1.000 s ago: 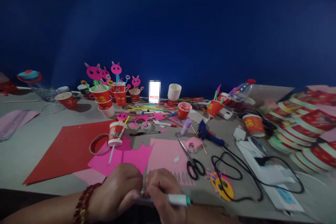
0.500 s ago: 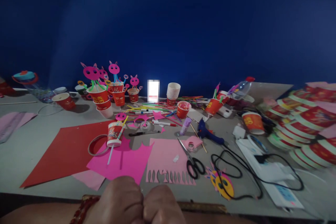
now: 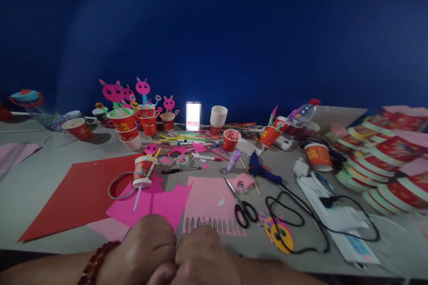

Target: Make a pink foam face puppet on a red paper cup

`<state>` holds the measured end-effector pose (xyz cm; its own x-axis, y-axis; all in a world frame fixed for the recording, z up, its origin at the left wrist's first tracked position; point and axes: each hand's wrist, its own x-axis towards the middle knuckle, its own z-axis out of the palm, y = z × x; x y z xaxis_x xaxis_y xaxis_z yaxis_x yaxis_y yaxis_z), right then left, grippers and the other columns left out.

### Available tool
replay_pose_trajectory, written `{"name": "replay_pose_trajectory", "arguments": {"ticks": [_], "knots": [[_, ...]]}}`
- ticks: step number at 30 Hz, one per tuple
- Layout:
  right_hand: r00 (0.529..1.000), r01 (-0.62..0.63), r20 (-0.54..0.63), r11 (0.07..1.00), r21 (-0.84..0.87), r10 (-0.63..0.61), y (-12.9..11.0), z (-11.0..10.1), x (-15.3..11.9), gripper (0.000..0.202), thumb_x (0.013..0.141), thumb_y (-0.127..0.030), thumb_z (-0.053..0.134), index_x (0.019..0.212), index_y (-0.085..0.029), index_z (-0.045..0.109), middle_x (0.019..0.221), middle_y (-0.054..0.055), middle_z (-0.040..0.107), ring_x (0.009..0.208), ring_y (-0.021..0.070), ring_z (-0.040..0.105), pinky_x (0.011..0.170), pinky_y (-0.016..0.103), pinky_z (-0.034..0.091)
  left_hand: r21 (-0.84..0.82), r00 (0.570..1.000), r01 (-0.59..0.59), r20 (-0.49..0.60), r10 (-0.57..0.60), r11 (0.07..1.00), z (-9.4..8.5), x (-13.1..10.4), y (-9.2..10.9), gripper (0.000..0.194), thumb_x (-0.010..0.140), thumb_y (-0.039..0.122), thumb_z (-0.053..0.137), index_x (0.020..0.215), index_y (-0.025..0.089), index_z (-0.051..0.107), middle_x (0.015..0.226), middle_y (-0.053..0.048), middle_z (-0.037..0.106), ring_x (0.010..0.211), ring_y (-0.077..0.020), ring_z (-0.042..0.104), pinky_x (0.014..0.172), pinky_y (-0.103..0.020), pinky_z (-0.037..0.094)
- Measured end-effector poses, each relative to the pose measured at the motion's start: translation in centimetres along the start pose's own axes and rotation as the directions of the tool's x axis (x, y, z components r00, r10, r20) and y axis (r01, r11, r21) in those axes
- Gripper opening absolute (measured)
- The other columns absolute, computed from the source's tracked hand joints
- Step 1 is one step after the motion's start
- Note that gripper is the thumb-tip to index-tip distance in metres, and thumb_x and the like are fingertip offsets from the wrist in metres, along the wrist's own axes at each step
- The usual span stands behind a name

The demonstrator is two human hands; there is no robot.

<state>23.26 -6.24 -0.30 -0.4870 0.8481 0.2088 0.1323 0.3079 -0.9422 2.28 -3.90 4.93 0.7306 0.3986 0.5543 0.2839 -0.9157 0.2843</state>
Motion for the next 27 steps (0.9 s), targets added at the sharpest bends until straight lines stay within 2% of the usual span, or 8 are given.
{"name": "replay_pose_trajectory", "arguments": {"ticks": [3, 6, 9, 12, 15, 20, 24, 27], "knots": [[0.97, 0.223, 0.146, 0.944, -0.242, -0.192, 0.9, -0.2, 1.5, 0.017, 0.093, -0.037, 0.057, 0.087, -0.028, 0.07, 0.05, -0.001, 0.058, 0.039, 0.0158, 0.049, 0.036, 0.027, 0.035, 0.03, 1.0, -0.003, -0.004, 0.003, 1.0, -0.5, -0.6, -0.4, 0.063, 0.105, 0.032, 0.007, 0.058, 0.021, 0.048, 0.049, -0.001, 0.051, 0.044, -0.0151, 0.039, 0.045, -0.033, 0.025], [0.884, 0.449, 0.265, 0.858, -0.25, -0.386, 1.4, 0.1, 2.6, 0.024, 0.096, -0.04, 0.055, 0.082, -0.028, 0.069, 0.051, -0.004, 0.06, 0.045, 0.0123, 0.055, 0.047, 0.024, 0.04, 0.048, 0.999, 0.034, -0.002, -0.034, 0.998, -0.3, -1.5, -0.7, 0.061, 0.105, 0.035, 0.01, 0.06, 0.021, 0.05, 0.05, -0.001, 0.052, 0.045, -0.0151, 0.041, 0.046, -0.032, 0.025], [0.824, 0.566, 0.206, 0.788, -0.242, -0.528, 1.2, 0.5, 2.8, 0.028, 0.1, -0.04, 0.049, 0.084, -0.024, 0.066, 0.057, -0.004, 0.065, 0.054, 0.0108, 0.061, 0.059, 0.023, 0.043, 0.05, 0.999, 0.043, 0.013, -0.044, 0.998, 0.1, -2.3, -0.9, 0.065, 0.104, 0.046, 0.007, 0.061, 0.02, 0.05, 0.052, -0.001, 0.053, 0.045, -0.0149, 0.043, 0.046, -0.031, 0.025], [0.78, 0.621, 0.13, 0.734, -0.275, -0.611, 0.5, 0.6, 2.4, 0.028, 0.103, -0.039, 0.045, 0.089, -0.021, 0.061, 0.058, -0.004, 0.064, 0.053, 0.0092, 0.06, 0.063, 0.022, 0.043, 0.108, 0.992, 0.067, 0.098, -0.078, 0.992, 0.6, -2.8, -0.9, 0.07, 0.099, 0.057, 0.006, 0.062, 0.02, 0.052, 0.054, -0.001, 0.057, 0.045, -0.0151, 0.046, 0.046, -0.032, 0.025], [0.772, 0.63, 0.128, 0.724, -0.281, -0.623, -0.3, 0.6, 2.6, 0.031, 0.104, -0.041, 0.041, 0.089, -0.021, 0.06, 0.058, -0.004, 0.063, 0.054, 0.0091, 0.06, 0.061, 0.021, 0.043, 0.147, 0.981, 0.078, 0.166, -0.102, 0.986, 0.9, -2.8, -1.0, 0.069, 0.098, 0.06, 0.01, 0.063, 0.02, 0.052, 0.054, -0.001, 0.058, 0.044, -0.0156, 0.048, 0.046, -0.033, 0.023], [0.804, 0.589, 0.101, 0.761, -0.273, -0.586, -1.9, 0.5, 3.7, 0.038, 0.106, -0.036, 0.029, 0.09, -0.021, 0.06, 0.06, -0.001, 0.066, 0.058, 0.0112, 0.063, 0.063, 0.021, 0.047, 0.138, 0.996, 0.042, 0.075, -0.053, 0.99, 0.7, -1.6, -1.1, 0.065, 0.102, 0.052, 0.013, 0.061, 0.02, 0.051, 0.052, 0.0, 0.055, 0.045, -0.0148, 0.046, 0.047, -0.032, 0.024], [0.748, 0.652, 0.131, 0.683, -0.328, -0.651, -3.5, -0.7, 4.5, 0.033, 0.105, -0.035, 0.032, 0.093, -0.022, 0.061, 0.059, -0.002, 0.066, 0.054, 0.0112, 0.061, 0.062, 0.022, 0.046, 0.17, 0.999, 0.049, -0.003, -0.05, 0.984, 0.0, -0.9, -1.5, 0.063, 0.101, 0.057, 0.021, 0.06, 0.02, 0.05, 0.053, 0.0, 0.054, 0.047, -0.0148, 0.044, 0.047, -0.032, 0.022], [0.792, 0.607, 0.146, 0.736, -0.299, -0.593, -4.1, -1.4, 4.6, 0.031, 0.104, -0.038, 0.036, 0.099, -0.021, 0.061, 0.065, 0.0, 0.069, 0.058, 0.0134, 0.063, 0.062, 0.024, 0.047, 0.135, 0.998, 0.058, -0.034, -0.054, 0.989, -0.4, -1.0, -1.9, 0.063, 0.098, 0.062, 0.022, 0.061, 0.02, 0.05, 0.052, 0.0, 0.052, 0.047, -0.0149, 0.042, 0.047, -0.032, 0.022]]}}
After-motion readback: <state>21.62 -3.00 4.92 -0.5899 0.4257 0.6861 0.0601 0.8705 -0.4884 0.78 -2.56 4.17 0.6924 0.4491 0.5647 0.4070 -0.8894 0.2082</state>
